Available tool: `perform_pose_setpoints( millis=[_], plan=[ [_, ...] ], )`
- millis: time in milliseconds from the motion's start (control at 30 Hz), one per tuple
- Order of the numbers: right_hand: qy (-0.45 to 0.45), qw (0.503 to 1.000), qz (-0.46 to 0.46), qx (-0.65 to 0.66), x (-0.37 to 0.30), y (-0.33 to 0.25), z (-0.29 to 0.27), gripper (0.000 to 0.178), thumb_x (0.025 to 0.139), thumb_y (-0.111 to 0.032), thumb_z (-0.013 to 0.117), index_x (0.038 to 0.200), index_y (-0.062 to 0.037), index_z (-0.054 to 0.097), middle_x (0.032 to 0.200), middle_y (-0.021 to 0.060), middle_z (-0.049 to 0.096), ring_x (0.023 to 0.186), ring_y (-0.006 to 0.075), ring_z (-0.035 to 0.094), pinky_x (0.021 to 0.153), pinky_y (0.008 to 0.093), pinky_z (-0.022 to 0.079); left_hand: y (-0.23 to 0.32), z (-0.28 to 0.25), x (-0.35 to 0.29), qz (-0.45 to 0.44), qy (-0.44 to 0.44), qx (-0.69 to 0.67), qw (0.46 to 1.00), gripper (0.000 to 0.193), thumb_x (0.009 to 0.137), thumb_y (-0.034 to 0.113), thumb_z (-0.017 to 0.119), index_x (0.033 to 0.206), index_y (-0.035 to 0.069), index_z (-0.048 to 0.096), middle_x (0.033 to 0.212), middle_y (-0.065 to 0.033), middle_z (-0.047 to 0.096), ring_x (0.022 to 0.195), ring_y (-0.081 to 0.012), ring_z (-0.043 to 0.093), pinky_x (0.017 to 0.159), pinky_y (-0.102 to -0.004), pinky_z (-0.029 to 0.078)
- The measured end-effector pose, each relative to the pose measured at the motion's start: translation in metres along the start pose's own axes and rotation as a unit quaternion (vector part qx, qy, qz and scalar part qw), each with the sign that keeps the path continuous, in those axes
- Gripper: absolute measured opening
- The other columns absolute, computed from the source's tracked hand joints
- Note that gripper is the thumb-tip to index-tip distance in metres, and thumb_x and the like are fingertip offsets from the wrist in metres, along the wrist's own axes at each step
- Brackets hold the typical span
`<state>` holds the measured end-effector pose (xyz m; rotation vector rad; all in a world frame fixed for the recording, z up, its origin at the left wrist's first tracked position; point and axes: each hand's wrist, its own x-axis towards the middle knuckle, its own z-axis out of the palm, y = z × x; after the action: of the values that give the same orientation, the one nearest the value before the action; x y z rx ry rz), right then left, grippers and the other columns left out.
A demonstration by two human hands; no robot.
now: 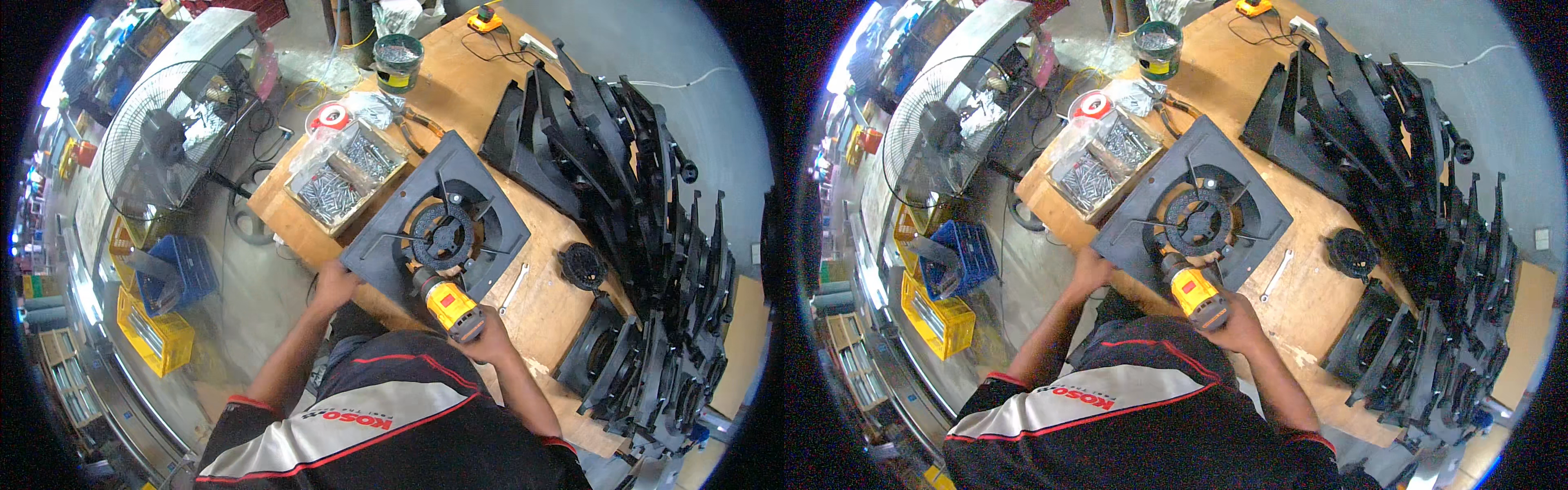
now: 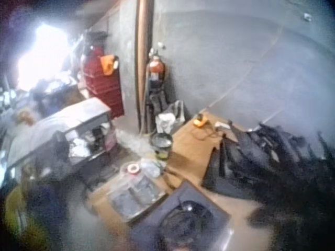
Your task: The person assembles a black plastic component on a workbench. They use a wrench to tighten a bolt, then use a cordless drill to drive screws into the component. The person handles the component, a wrench, a drill, and screws.
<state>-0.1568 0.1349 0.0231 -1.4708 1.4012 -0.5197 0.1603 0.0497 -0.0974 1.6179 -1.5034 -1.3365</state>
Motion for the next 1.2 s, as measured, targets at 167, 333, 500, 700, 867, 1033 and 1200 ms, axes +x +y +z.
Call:
perform_pose_setpoints(
  millis=[167,333,500,700,867,1033,1200],
  plan=[
    [0.015,1.0,-0.001,-0.012,0.013,-0.013,0.0,0.051,0.067,-0.019,0.084,0.111,-0.0015,0.065,0.096,0.0137,0.072,0.09,0.0252,0.071,0.079,0.0365,0.055,-0.012,0.04,0.059,0.301,0.079,0.103,0.945,0.034,0.082,0.02,0.073,0.109,0.001,0.068,0.099,-0.014,0.071,0.091,-0.0258,0.066,0.082,-0.0382,0.052],
    [0.014,0.999,0.0,-0.041,0.013,-0.036,-0.002,0.06,0.067,-0.024,0.085,0.12,-0.0059,0.063,0.1,0.0179,0.072,0.093,0.0352,0.07,0.079,0.0419,0.056,0.001,0.031,0.07,0.247,-0.041,0.109,0.962,0.031,0.081,0.018,0.074,0.106,0.001,0.069,0.097,-0.014,0.071,0.089,-0.0266,0.065,0.081,-0.039,0.052],
    [0.006,0.999,0.02,-0.043,0.011,-0.032,-0.001,0.061,0.065,-0.019,0.084,0.119,-0.0019,0.063,0.1,0.0162,0.072,0.095,0.0281,0.071,0.083,0.0375,0.055,0.017,0.033,0.072,0.242,-0.084,0.133,0.957,0.029,0.08,0.017,0.074,0.104,0.002,0.069,0.094,-0.0139,0.07,0.086,-0.0273,0.064,0.08,-0.0397,0.052],
    [-0.003,0.997,0.045,-0.061,0.01,-0.038,-0.004,0.062,0.064,-0.016,0.084,0.12,0.0011,0.063,0.104,0.0146,0.072,0.098,0.0239,0.071,0.086,0.0347,0.055,0.022,0.039,0.067,0.242,-0.102,0.15,0.953,0.026,0.078,0.016,0.074,0.1,0.002,0.07,0.092,-0.0139,0.07,0.083,-0.0283,0.063,0.079,-0.0406,0.052],
    [0.002,0.998,0.033,-0.044,0.012,-0.032,-0.005,0.06,0.065,-0.018,0.084,0.119,-0.0014,0.063,0.101,0.0159,0.072,0.095,0.0277,0.071,0.083,0.0367,0.055,-0.016,0.057,0.068,0.184,-0.091,-0.025,0.978,0.041,0.077,0.02,0.076,0.112,0.002,0.065,0.108,-0.0158,0.066,0.096,-0.0275,0.06,0.088,-0.038,0.05],
    [0.028,0.997,-0.004,-0.066,0.02,-0.042,-0.004,0.052,0.067,-0.023,0.084,0.113,-0.0051,0.066,0.097,0.0184,0.072,0.091,0.0348,0.071,0.078,0.0407,0.056,0.003,0.051,0.066,0.266,-0.034,0.055,0.962,0.04,0.081,0.017,0.074,0.117,0.003,0.064,0.113,-0.0131,0.065,0.105,-0.0261,0.059,0.094,-0.038,0.048],
    [0.005,0.998,0.059,-0.017,0.02,-0.054,-0.008,0.052,0.064,-0.014,0.082,0.111,0.0006,0.066,0.096,0.0152,0.073,0.092,0.0243,0.072,0.082,0.0351,0.056,-0.002,0.049,0.06,0.221,-0.065,0.022,0.973,0.035,0.084,0.015,0.072,0.117,0.004,0.064,0.113,-0.0133,0.064,0.106,-0.0268,0.058,0.096,-0.039,0.047]
  ],
)
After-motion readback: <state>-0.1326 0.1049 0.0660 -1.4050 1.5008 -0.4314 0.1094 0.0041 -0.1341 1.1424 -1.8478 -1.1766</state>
